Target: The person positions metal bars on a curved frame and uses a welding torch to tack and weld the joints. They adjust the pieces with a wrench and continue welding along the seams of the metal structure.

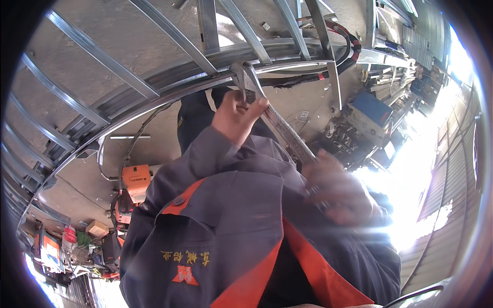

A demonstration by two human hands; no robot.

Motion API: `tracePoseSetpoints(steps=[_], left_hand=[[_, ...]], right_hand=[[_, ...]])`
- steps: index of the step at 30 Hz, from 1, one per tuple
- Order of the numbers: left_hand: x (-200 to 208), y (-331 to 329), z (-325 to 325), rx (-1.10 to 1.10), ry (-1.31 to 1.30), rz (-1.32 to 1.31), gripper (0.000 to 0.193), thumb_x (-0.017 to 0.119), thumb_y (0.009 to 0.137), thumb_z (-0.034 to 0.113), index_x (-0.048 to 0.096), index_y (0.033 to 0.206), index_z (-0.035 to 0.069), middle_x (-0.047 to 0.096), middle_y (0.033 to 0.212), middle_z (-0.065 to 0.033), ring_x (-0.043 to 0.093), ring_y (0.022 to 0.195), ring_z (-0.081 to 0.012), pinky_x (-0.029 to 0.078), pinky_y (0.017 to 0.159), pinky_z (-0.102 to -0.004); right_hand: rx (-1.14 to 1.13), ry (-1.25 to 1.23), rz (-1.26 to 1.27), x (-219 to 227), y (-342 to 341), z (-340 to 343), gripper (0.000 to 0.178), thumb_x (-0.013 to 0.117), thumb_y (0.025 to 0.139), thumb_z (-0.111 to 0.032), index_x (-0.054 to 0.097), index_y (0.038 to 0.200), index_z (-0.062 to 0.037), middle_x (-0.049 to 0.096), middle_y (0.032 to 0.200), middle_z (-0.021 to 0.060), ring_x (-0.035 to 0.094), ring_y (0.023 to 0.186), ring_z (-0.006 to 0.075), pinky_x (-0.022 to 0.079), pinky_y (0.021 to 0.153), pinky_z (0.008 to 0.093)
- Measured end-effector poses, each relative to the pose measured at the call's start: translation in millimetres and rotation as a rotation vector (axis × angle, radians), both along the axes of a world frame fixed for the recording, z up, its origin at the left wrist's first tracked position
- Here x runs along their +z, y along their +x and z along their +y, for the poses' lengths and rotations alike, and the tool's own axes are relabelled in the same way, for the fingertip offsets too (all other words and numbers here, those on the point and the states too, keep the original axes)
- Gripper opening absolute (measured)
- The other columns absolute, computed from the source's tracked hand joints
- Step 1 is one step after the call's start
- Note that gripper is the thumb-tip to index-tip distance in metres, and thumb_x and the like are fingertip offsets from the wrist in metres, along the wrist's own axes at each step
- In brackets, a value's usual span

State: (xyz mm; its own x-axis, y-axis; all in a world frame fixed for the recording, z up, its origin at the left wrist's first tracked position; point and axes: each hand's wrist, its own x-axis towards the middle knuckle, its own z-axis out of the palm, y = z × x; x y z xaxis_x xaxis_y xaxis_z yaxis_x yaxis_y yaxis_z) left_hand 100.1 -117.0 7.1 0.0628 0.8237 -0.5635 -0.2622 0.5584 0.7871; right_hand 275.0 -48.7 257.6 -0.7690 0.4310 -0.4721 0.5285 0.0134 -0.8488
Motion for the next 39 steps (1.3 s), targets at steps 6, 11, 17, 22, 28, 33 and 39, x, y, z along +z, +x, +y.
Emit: tracePoseSetpoints(steps=[6, 11, 17, 22, 28, 33, 39], left_hand=[[67.5, 6.5, 5.1, -0.048, 1.043, 0.490, 0.044, 0.082, 0.072, 0.019, 0.061, 0.109, 0.007, 0.062, 0.094, -0.0110, 0.060, 0.081, -0.0313, 0.051, 0.074, -0.0423], [90.4, 42.8, 6.4, -0.087, 1.143, 0.339, 0.027, 0.079, 0.062, 0.012, 0.059, 0.081, 0.013, 0.052, 0.071, -0.0015, 0.054, 0.061, -0.0245, 0.042, 0.058, -0.0398], [77.2, 57.2, -1.0, 0.024, 1.181, 0.459, 0.039, 0.076, 0.042, 0.028, 0.058, 0.076, 0.018, 0.051, 0.069, 0.0033, 0.054, 0.063, -0.0197, 0.039, 0.061, -0.0364], [72.5, 57.5, 2.6, 0.017, 1.205, 0.475, 0.036, 0.075, 0.045, 0.029, 0.057, 0.075, 0.018, 0.052, 0.070, 0.0031, 0.054, 0.063, -0.0200, 0.038, 0.060, -0.0363], [75.8, 60.1, 4.0, 0.078, 1.220, 0.445, 0.026, 0.079, 0.060, 0.012, 0.054, 0.069, 0.014, 0.044, 0.060, 0.0007, 0.046, 0.052, -0.0211, 0.036, 0.055, -0.0360], [80.3, 57.1, 8.1, 0.037, 1.213, 0.425, 0.025, 0.079, 0.061, 0.019, 0.057, 0.072, 0.015, 0.051, 0.065, 0.0021, 0.052, 0.057, -0.0200, 0.039, 0.058, -0.0356], [86.0, 57.8, 8.3, 0.037, 1.228, 0.508, 0.030, 0.085, 0.067, 0.014, 0.057, 0.078, 0.013, 0.051, 0.065, -0.0019, 0.053, 0.058, -0.0252, 0.040, 0.056, -0.0382]], right_hand=[[-0.343, 0.077, 0.482, -19.6, 13.6, -49.3, 0.017, 0.074, 0.079, -0.017, 0.063, 0.070, -0.0076, 0.063, 0.076, 0.0085, 0.065, 0.084, 0.0297, 0.043, 0.092, 0.0525], [-0.420, 0.114, 0.623, -32.9, 27.7, -67.5, 0.022, 0.075, 0.074, -0.013, 0.056, 0.063, -0.0083, 0.056, 0.068, 0.0051, 0.059, 0.068, 0.0253, 0.044, 0.083, 0.0501], [-0.414, 0.209, 0.701, -43.1, 24.9, -74.3, 0.028, 0.074, 0.073, -0.011, 0.049, 0.061, -0.0083, 0.053, 0.065, 0.0042, 0.058, 0.067, 0.0244, 0.046, 0.077, 0.0497], [-0.340, 0.224, 0.682, -43.2, 28.3, -66.5, 0.028, 0.074, 0.071, -0.010, 0.048, 0.062, -0.0085, 0.053, 0.067, 0.0047, 0.057, 0.066, 0.0240, 0.047, 0.076, 0.0493], [-0.373, 0.228, 0.695, -43.9, 25.7, -69.4, 0.027, 0.074, 0.072, -0.007, 0.049, 0.063, -0.0085, 0.053, 0.069, 0.0049, 0.058, 0.066, 0.0247, 0.048, 0.078, 0.0502], [-0.273, 0.230, 0.711, -39.4, 28.2, -57.2, 0.026, 0.073, 0.075, -0.006, 0.049, 0.065, -0.0080, 0.055, 0.074, 0.0068, 0.060, 0.071, 0.0272, 0.050, 0.081, 0.0514], [-0.275, 0.272, 0.753, -41.9, 30.1, -56.5, 0.020, 0.072, 0.080, -0.007, 0.054, 0.074, -0.0059, 0.058, 0.080, 0.0093, 0.062, 0.078, 0.0297, 0.050, 0.087, 0.0544]])
